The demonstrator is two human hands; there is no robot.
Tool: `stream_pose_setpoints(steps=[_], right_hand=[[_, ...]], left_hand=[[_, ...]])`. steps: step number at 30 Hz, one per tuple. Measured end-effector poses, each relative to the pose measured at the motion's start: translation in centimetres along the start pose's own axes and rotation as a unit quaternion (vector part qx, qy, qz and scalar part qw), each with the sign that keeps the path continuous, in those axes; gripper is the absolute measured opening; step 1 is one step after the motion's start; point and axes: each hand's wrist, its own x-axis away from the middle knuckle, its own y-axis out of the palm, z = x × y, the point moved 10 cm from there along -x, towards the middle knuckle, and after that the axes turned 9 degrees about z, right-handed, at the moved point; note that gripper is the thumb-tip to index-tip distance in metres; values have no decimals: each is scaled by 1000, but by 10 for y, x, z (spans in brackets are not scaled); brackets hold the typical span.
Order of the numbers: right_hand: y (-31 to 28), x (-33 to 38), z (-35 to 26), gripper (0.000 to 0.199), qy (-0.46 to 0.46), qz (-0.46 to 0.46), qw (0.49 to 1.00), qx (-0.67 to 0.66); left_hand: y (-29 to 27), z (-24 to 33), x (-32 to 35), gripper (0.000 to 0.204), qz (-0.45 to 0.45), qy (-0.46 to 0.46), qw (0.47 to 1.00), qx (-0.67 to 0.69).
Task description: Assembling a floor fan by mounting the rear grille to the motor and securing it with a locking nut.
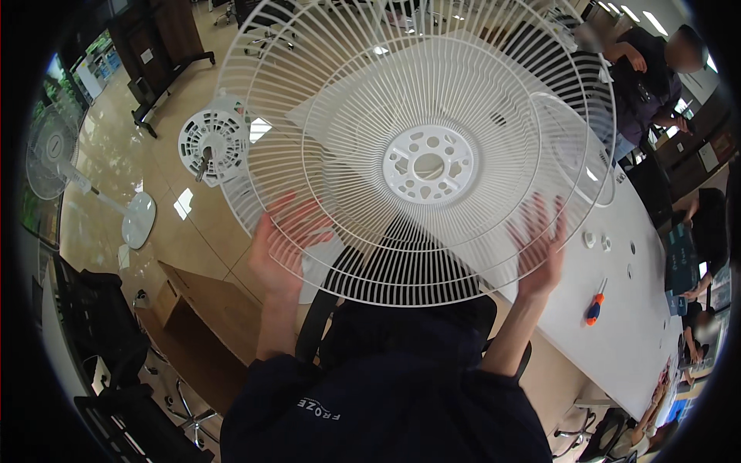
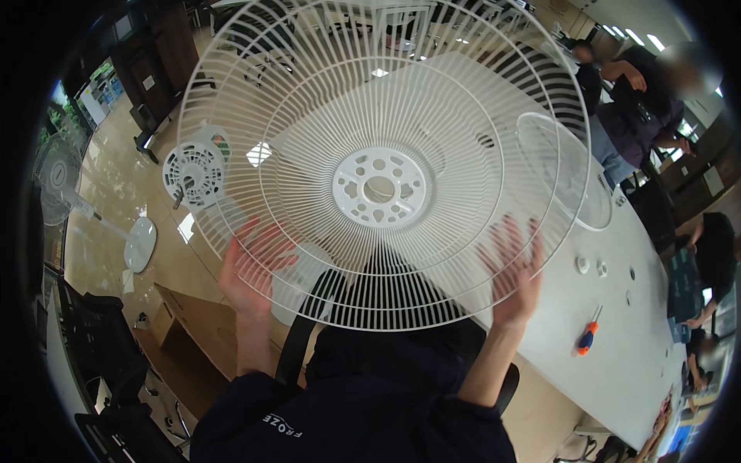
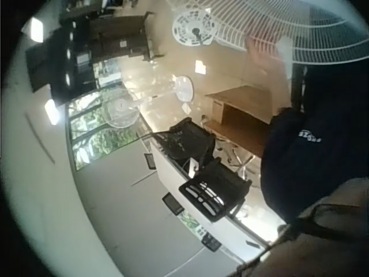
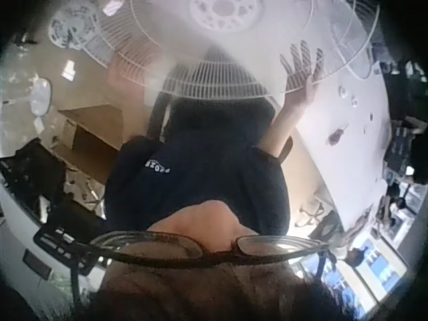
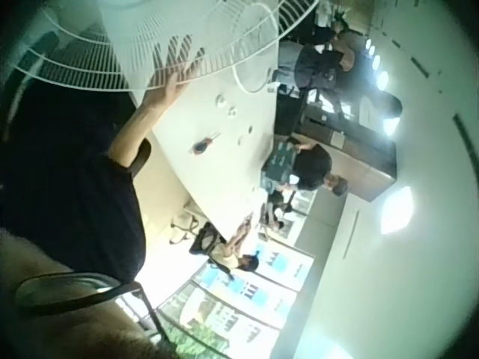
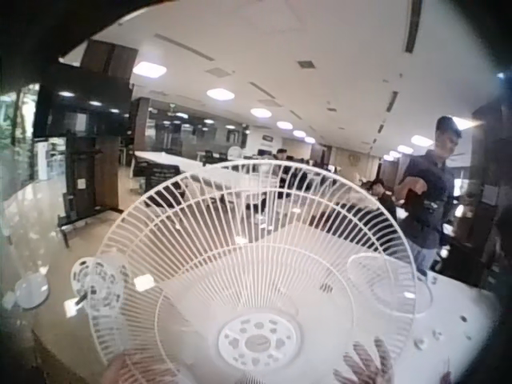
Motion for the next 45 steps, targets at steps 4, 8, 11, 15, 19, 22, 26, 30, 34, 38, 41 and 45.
stream_pose_setpoints(steps=[4,8,11,15,19,22,26,30,34,38,41,45], right_hand=[[16,45,70,60,180,61,980,53],[24,17,84,33,96,136,983,73],[51,9,79,32,79,119,987,77],[102,19,92,34,108,67,988,81],[135,8,114,31,123,6,985,122],[166,7,129,30,141,-80,975,155],[202,17,142,21,184,-102,966,148],[236,19,159,21,188,-163,951,184],[245,6,157,20,152,-173,953,195],[249,-9,150,19,108,-192,949,227],[260,-8,145,19,141,-200,946,211],[247,-6,147,20,131,-192,943,237]], left_hand=[[-2,0,12,55,1,70,995,67],[-50,13,20,50,39,156,985,60],[-27,85,30,48,-58,190,979,-36],[-81,149,39,55,154,247,943,-164],[-90,193,59,70,12,310,946,-99],[-124,222,76,78,11,340,936,-93],[-140,229,85,80,-69,324,939,-97],[-185,214,68,77,141,336,919,-152],[-192,182,54,71,101,316,940,-74],[-186,170,54,70,95,317,944,-14],[-184,166,58,69,76,321,944,-5],[-184,174,64,72,57,326,944,2]])
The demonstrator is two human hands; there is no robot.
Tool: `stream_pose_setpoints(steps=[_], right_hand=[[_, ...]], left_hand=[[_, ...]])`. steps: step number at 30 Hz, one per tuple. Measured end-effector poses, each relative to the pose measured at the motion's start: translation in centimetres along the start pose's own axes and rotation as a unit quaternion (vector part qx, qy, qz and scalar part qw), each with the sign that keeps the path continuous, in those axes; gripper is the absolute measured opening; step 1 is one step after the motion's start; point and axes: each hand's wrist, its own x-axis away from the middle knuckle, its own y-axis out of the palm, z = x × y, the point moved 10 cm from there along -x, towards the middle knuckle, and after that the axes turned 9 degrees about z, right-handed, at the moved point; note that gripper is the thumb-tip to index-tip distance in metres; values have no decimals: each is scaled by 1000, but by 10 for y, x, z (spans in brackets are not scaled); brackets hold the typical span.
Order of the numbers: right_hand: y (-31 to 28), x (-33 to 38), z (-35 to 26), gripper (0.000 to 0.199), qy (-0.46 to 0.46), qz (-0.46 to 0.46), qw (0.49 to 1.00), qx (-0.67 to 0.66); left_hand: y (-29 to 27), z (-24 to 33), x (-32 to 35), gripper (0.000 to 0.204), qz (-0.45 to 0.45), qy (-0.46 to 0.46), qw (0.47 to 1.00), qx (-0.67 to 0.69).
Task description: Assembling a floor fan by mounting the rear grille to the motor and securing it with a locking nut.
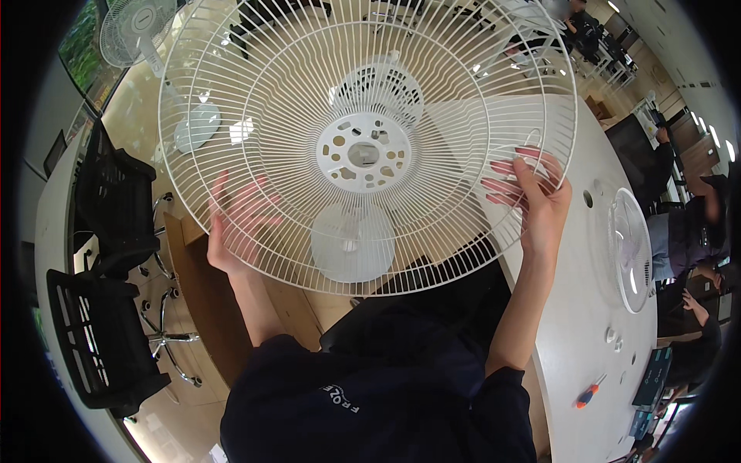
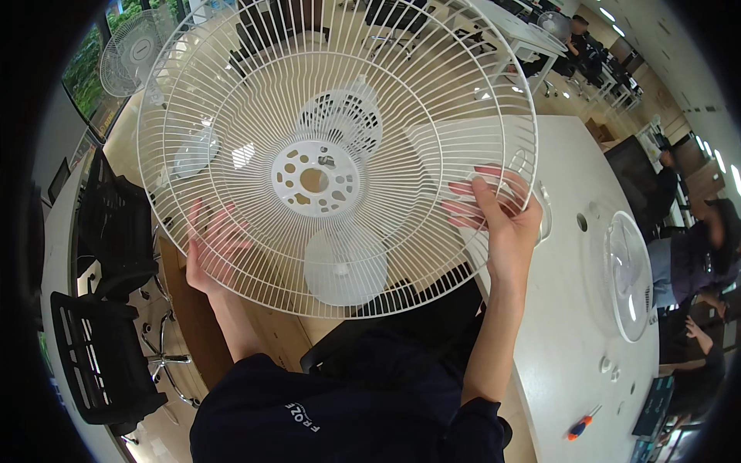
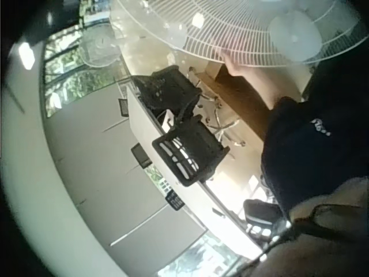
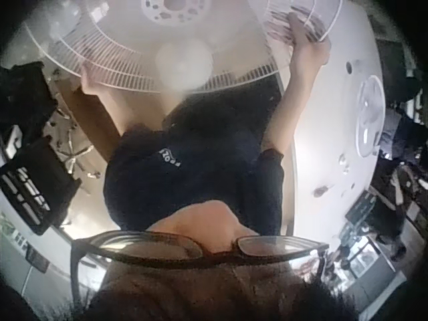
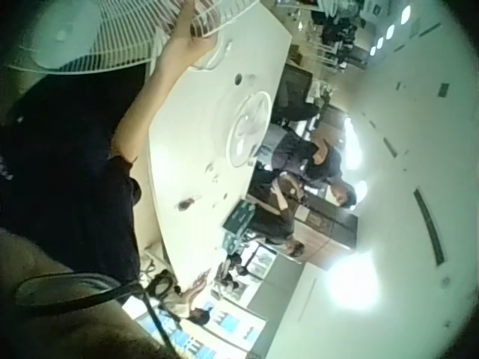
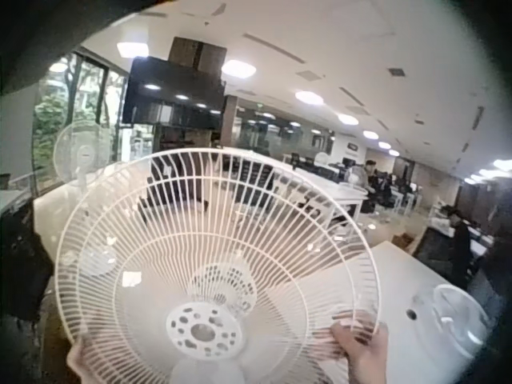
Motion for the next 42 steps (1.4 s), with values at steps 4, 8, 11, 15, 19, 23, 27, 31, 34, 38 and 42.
stream_pose_setpoints(steps=[4,8,11,15,19,23,27,31,34,38,42], right_hand=[[3,8,-7,20,2,14,1000,5],[0,14,-20,23,-30,30,999,6],[-12,12,-33,24,-68,27,997,-4],[-5,-11,-36,23,-46,30,998,-19],[0,-45,-11,26,-34,-4,999,3],[17,-54,-23,28,-43,-17,999,21],[13,-59,-34,30,-86,5,995,51],[-2,-48,-15,33,-74,6,997,20],[1,-32,-3,38,-56,9,998,-13],[12,-44,-26,38,-116,15,993,5],[22,-50,-44,37,-119,2,993,-1]], left_hand=[[2,12,3,77,-18,14,1000,-10],[4,22,6,75,-65,37,997,11],[19,34,10,74,-101,69,992,22],[31,24,-9,71,-45,84,995,44],[26,-21,-27,65,-2,22,999,-46],[20,-41,-23,59,61,38,996,-48],[9,-56,-12,52,149,59,987,-28],[16,-61,4,47,161,57,985,-9],[19,-70,14,46,188,45,981,21],[19,-81,25,45,203,39,978,36],[20,-97,33,45,192,27,979,64]])
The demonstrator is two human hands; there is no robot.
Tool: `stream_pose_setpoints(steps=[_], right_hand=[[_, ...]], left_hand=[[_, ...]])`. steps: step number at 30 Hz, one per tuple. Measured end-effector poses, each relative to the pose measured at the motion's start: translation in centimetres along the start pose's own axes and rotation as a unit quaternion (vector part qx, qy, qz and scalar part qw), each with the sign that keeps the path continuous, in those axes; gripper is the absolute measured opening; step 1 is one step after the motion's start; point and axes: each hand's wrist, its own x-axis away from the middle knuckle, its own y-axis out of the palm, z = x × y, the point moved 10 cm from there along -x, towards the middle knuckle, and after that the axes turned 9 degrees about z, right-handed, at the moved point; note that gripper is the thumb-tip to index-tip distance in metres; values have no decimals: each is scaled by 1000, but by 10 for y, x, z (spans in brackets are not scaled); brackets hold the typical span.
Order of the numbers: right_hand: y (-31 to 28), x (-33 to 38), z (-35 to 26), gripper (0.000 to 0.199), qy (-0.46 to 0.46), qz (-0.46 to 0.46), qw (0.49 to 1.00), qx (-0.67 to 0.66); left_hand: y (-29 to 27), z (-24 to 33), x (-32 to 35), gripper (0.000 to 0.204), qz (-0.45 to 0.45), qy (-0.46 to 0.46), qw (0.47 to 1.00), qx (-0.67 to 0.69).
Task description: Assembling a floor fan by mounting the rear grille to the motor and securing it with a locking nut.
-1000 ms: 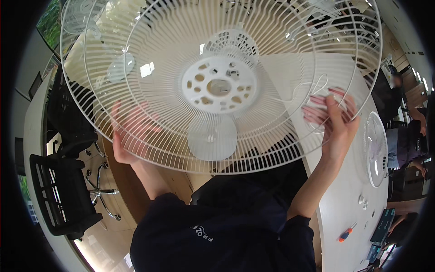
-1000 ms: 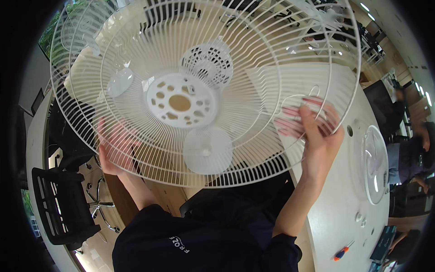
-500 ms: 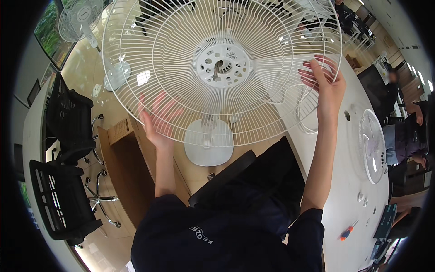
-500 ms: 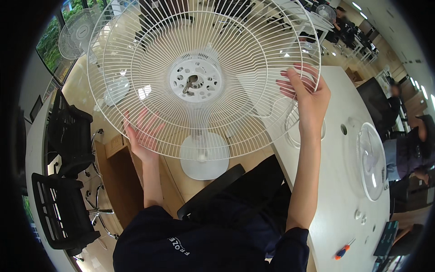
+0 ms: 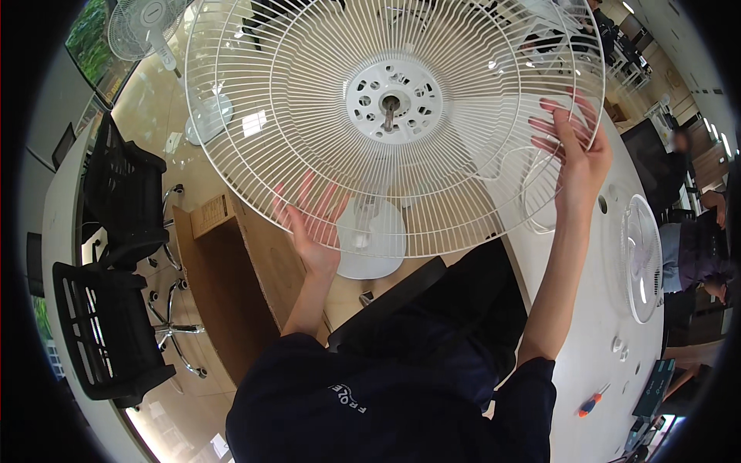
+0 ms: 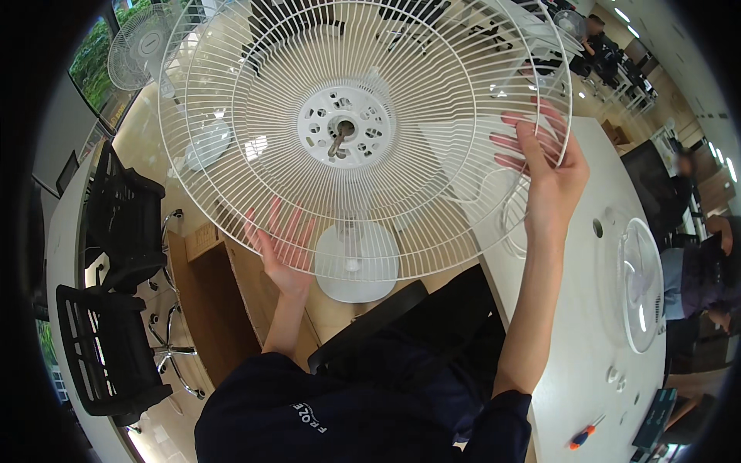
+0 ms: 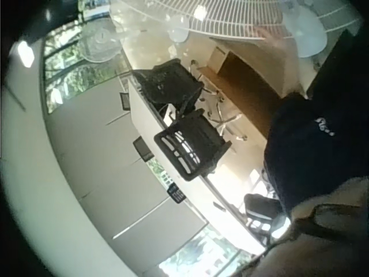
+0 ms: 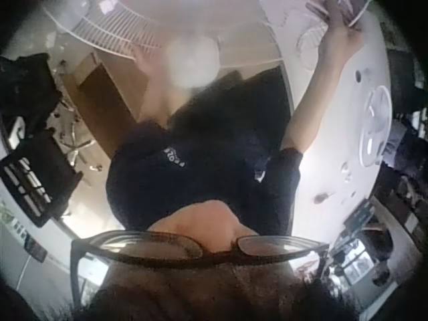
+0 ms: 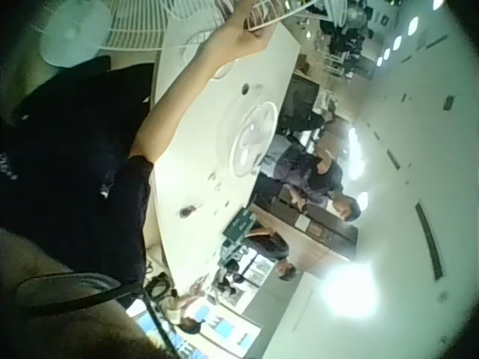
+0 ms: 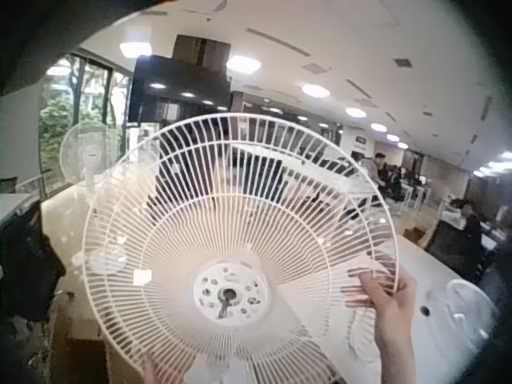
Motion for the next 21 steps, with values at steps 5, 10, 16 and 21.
stream_pose_setpoints(steps=[5,10,16,21], right_hand=[[3,-7,-1,36,4,-32,999,18],[8,-11,18,36,13,-43,999,25],[13,-25,10,35,-22,-49,998,19],[25,-38,-5,35,-47,-83,995,41]], left_hand=[[-11,-7,10,46,-49,26,998,-39],[-18,-20,7,46,-37,-1,998,-54],[-23,-40,4,48,-58,-25,992,-111],[-20,-54,17,52,-66,-43,985,-150]])
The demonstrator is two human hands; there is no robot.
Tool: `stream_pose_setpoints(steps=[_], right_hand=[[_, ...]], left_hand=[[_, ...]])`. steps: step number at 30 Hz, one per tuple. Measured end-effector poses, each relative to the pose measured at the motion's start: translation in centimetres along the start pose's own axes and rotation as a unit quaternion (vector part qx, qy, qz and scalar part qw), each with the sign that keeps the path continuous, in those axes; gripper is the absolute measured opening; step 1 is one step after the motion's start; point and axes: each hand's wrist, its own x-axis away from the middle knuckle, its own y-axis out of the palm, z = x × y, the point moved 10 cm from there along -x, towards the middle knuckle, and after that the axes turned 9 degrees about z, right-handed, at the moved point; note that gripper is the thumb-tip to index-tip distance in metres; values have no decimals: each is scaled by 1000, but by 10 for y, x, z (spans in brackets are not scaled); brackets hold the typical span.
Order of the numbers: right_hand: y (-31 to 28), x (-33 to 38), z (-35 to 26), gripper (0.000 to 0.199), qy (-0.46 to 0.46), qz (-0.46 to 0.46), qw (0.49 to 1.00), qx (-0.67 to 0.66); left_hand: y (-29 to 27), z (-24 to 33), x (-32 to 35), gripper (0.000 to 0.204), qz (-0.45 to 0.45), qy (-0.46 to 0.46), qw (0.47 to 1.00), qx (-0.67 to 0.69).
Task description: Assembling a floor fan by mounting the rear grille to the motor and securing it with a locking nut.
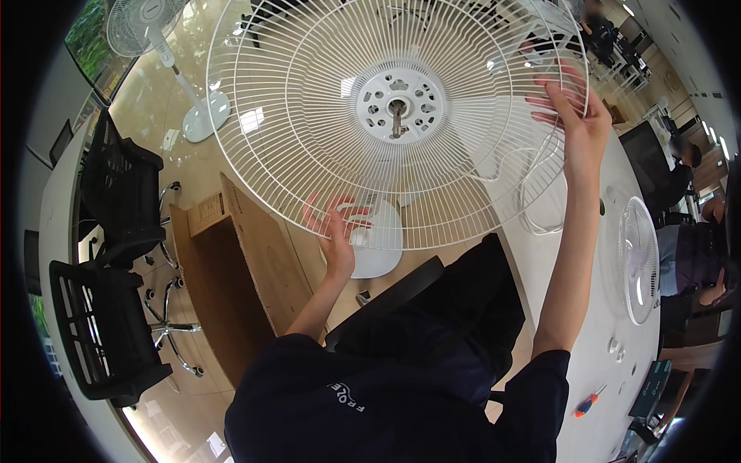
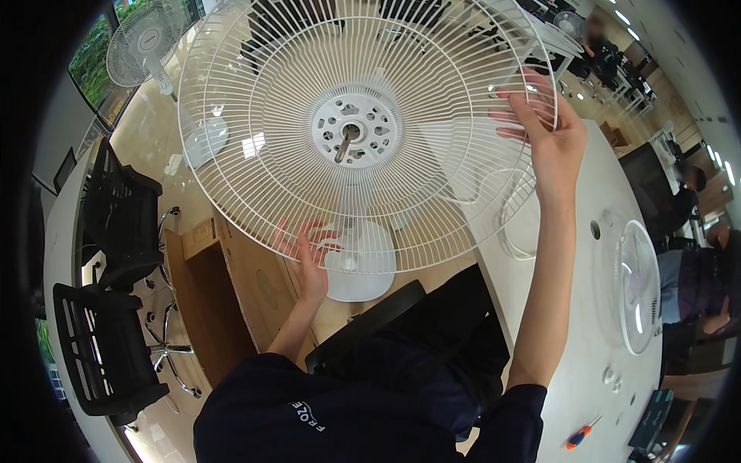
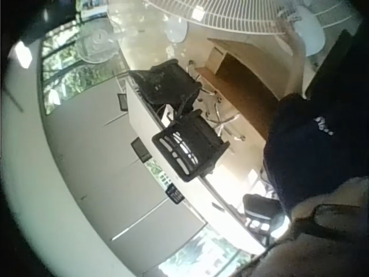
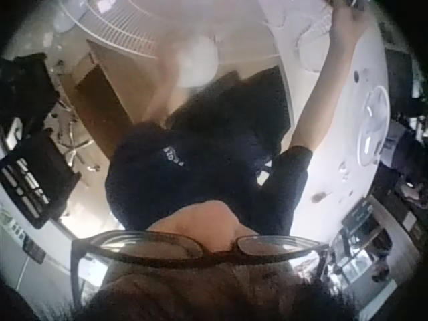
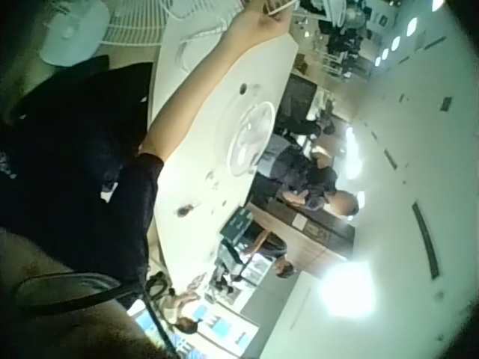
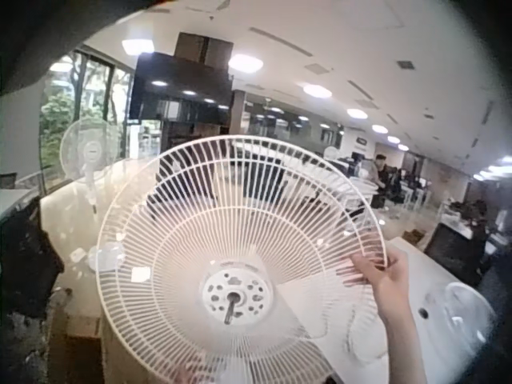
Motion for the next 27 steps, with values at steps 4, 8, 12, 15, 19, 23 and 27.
stream_pose_setpoints(steps=[4,8,12,15,19,23,27], right_hand=[[4,-7,-4,36,-14,-14,1000,15],[5,-8,0,36,-23,-11,1000,14],[4,-12,-4,36,-51,-11,999,11],[9,-15,-16,35,-70,-17,997,17],[14,-20,-20,34,-88,-22,996,26],[13,-27,-10,34,-68,-32,996,41],[15,-23,-15,33,-87,-20,995,50]], left_hand=[[12,9,5,51,-10,20,1000,-7],[9,-3,0,45,19,-7,998,-52],[7,-27,1,36,4,-83,994,-66],[11,-35,5,34,-5,-122,990,-64],[13,-37,3,30,23,-133,988,-70],[12,-27,3,28,4,-91,993,-76],[11,-31,-2,29,14,-108,992,-55]])
